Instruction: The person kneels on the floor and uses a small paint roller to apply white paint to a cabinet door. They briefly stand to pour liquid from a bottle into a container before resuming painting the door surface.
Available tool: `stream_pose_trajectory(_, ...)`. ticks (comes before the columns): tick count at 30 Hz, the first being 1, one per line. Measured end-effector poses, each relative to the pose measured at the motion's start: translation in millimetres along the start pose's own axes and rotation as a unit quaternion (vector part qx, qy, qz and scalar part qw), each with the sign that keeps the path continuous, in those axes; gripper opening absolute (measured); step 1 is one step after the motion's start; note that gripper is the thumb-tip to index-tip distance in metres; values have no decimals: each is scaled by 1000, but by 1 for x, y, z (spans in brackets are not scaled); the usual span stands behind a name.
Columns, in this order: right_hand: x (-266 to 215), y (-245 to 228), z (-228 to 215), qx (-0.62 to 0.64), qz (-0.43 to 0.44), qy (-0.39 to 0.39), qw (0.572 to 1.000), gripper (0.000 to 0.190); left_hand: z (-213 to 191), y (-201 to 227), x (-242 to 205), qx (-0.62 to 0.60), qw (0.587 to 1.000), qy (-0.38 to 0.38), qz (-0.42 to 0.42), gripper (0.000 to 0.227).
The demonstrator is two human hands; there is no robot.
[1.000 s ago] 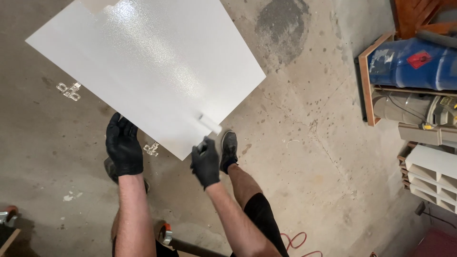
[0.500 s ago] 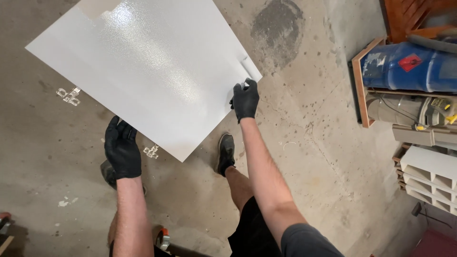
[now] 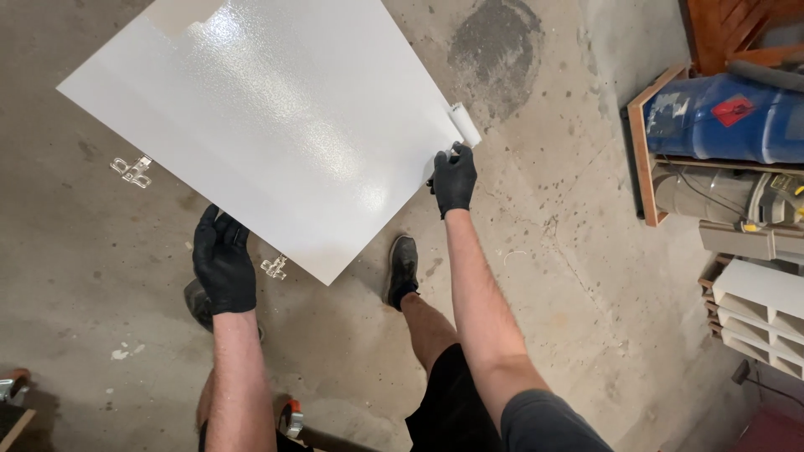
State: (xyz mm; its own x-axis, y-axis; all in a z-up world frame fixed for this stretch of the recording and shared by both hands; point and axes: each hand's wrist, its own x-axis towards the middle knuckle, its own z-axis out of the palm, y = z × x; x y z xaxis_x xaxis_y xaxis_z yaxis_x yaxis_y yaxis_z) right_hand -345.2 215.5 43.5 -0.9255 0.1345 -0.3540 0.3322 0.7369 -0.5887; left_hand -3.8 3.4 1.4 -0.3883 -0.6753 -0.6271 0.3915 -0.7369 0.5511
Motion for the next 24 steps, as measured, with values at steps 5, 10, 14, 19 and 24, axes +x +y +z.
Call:
stream_pose_trajectory(5, -45, 10, -11, 39, -3, -36, 999, 40, -10, -9, 3, -9, 1000, 1, -1, 48)
stream_pose_trajectory(10, 1, 8, -13, 21, -56, -21, 998, 40, -1, -2, -3, 8, 1000, -3, 6, 46)
stream_pose_trajectory(14, -39, -2, -12, 17, -46, -31, 998, 39, -4, -3, -1, 1, 1000, -12, -1, 47)
stream_pose_trajectory(19, -146, 18, -7, -15, 22, -81, 996, 43, -8, -10, 7, -6, 1000, 1, -1, 46)
stream_pose_trajectory(24, -251, 69, -3, 36, 21, -144, 989, 45, -17, -12, 6, -22, 1000, 4, -4, 45)
